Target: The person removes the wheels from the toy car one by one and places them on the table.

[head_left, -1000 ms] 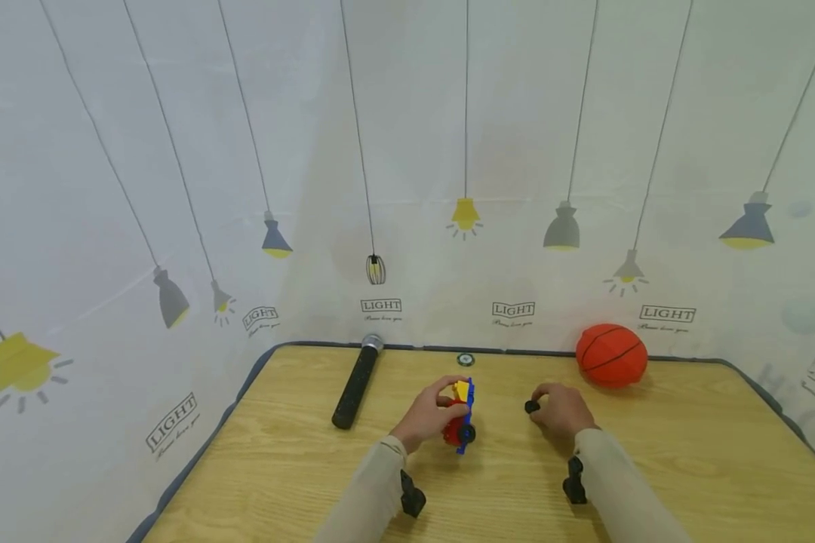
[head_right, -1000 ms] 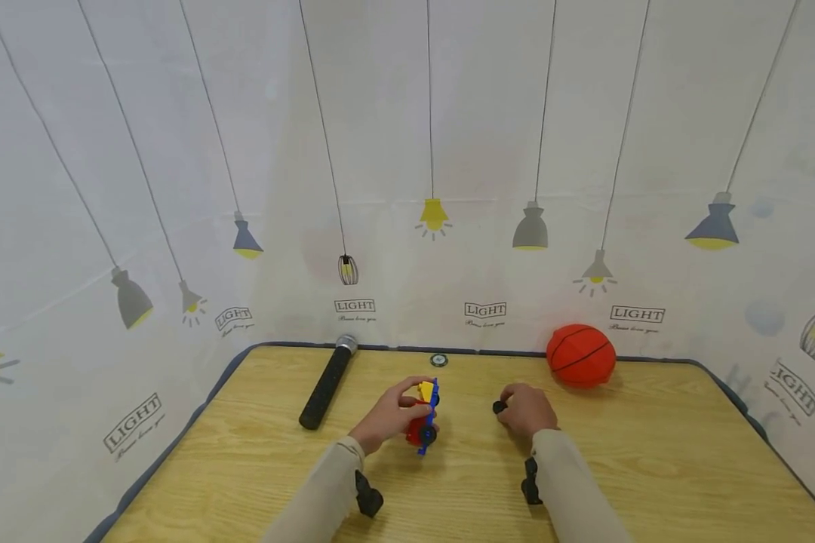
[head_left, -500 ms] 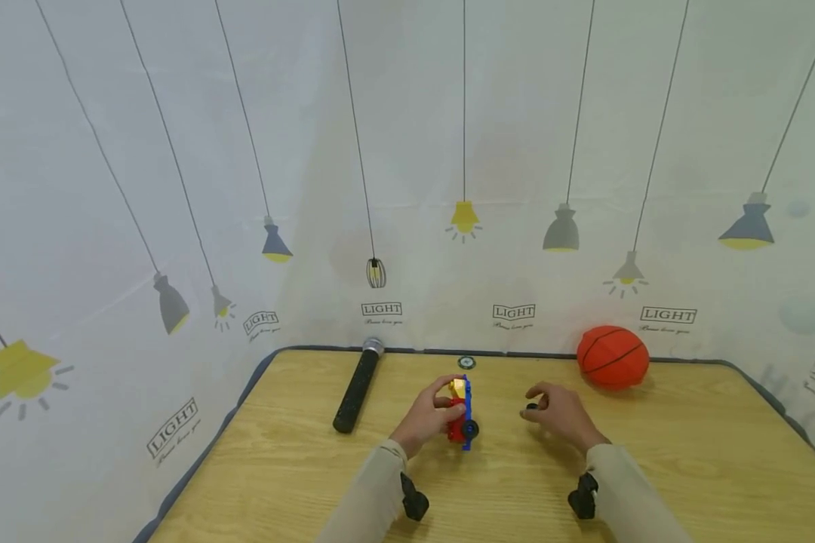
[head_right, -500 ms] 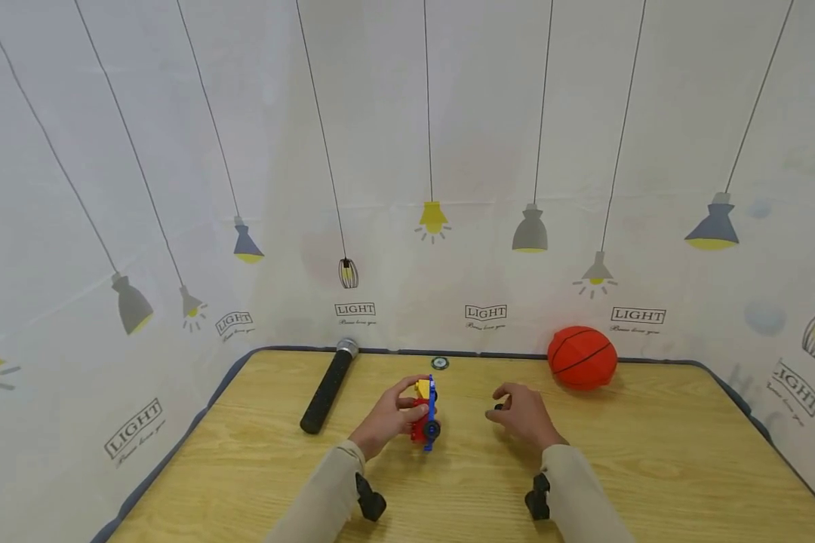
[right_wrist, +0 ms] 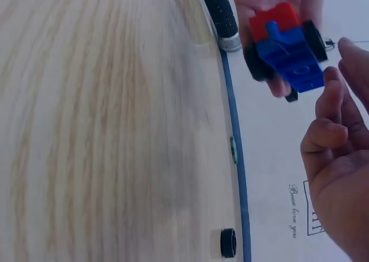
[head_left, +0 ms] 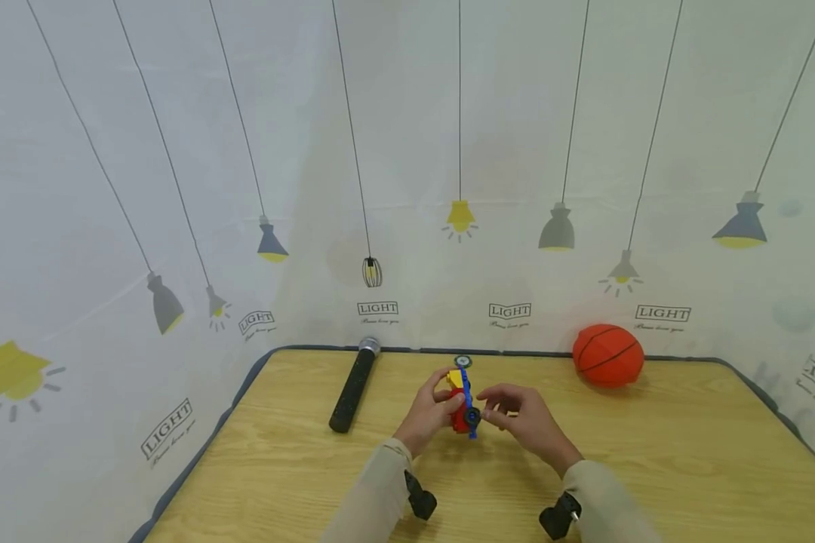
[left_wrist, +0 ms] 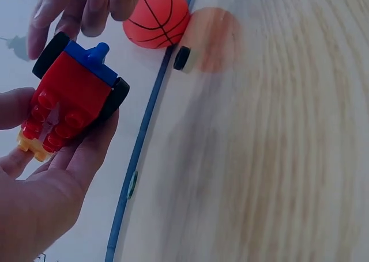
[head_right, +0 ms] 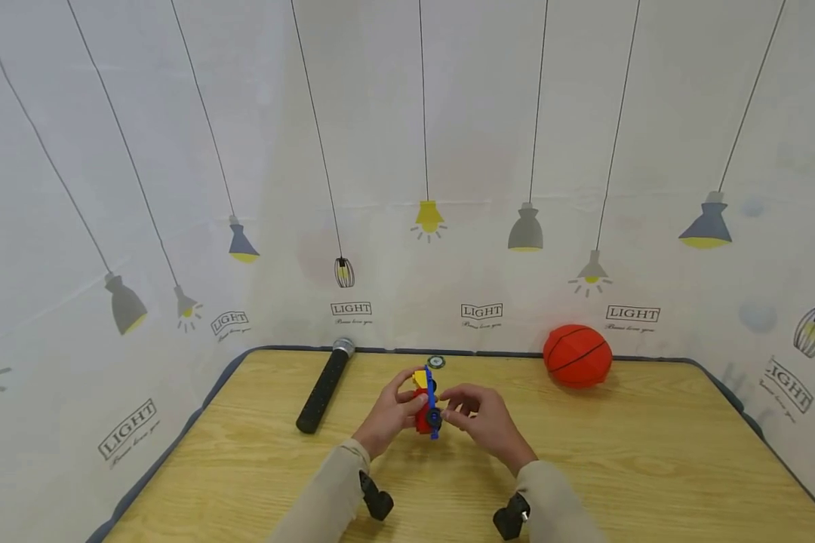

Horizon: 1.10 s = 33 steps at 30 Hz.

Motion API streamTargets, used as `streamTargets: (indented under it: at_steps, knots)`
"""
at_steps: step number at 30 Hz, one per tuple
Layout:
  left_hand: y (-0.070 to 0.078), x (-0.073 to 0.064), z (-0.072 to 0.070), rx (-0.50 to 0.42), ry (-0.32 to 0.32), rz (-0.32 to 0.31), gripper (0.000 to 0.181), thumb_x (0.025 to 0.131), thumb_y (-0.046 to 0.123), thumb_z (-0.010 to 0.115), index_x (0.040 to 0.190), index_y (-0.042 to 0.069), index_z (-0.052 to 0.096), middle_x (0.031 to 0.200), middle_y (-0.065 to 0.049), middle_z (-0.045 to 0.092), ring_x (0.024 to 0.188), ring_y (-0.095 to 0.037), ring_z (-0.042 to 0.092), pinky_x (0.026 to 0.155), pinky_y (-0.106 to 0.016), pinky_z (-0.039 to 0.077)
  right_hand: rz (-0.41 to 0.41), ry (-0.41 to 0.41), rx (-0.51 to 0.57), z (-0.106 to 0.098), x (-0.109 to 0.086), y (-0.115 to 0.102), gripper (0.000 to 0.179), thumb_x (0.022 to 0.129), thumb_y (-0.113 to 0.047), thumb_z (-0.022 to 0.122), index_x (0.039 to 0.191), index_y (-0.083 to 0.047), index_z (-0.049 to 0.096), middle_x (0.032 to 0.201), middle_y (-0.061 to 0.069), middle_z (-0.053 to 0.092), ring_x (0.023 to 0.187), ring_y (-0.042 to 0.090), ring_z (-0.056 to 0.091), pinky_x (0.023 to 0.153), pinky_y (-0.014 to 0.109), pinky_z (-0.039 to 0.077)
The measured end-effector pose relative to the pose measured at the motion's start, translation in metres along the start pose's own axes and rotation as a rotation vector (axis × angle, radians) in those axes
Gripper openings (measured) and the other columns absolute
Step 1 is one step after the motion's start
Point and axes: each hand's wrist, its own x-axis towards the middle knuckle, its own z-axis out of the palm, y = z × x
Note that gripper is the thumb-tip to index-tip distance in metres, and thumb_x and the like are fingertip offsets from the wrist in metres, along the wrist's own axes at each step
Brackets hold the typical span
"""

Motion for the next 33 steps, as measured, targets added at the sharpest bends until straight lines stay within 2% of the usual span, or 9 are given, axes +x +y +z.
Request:
streamTargets:
  at_steps: [5,14,20,27,33]
  knots:
    - [0.004,0.000,0.001,-0.039,0.014,-0.002,0.056,0.102,0.016,0.058,0.153,0.021,0.037,0.130,-0.021,0.060,0.109,-0.025,0.070,0.095,-0.046,0.058,0.031,0.014,0.011,0.008,0.001,-0.005,0.030,0.087,-0.021,0.079,0.113,-0.008,0.072,0.094,0.011,0.068,0.076,0.014,0.058,0.065,0.023,0.050]
    - [0.007,0.000,0.001,-0.046,0.008,0.002,0.056,0.102,0.019,0.059,0.153,0.023,0.038,0.131,-0.021,0.059,0.110,-0.024,0.068,0.095,-0.046,0.058,0.073,0.008,0.046,0.014,0.002,-0.005,0.032,0.086,-0.019,0.080,0.114,-0.008,0.072,0.104,0.012,0.073,0.079,0.016,0.059,0.069,0.024,0.051]
    - [0.007,-0.001,0.000,-0.052,0.013,-0.001,0.055,0.102,0.018,0.059,0.153,0.024,0.038,0.133,-0.021,0.058,0.110,-0.024,0.068,0.095,-0.046,0.058,0.077,0.025,0.028,0.016,0.004,-0.007,0.028,0.085,-0.015,0.080,0.112,-0.008,0.074,0.102,0.010,0.073,0.079,0.016,0.059,0.070,0.024,0.051]
    - [0.006,-0.001,0.000,-0.039,0.028,0.014,0.054,0.102,0.015,0.058,0.152,0.020,0.038,0.127,-0.021,0.061,0.106,-0.022,0.068,0.094,-0.046,0.058,0.048,0.035,0.008,0.018,0.003,-0.009,0.027,0.085,-0.012,0.079,0.111,-0.006,0.073,0.101,0.012,0.074,0.076,0.013,0.057,0.067,0.023,0.050]
    - [0.006,-0.003,0.003,-0.034,0.049,0.026,0.055,0.102,0.013,0.057,0.153,0.018,0.037,0.126,-0.021,0.060,0.104,-0.022,0.066,0.092,-0.046,0.059,0.101,0.068,-0.031,0.022,0.006,-0.011,0.024,0.083,-0.008,0.080,0.106,-0.008,0.073,0.095,0.007,0.073,0.077,0.016,0.058,0.066,0.023,0.050]
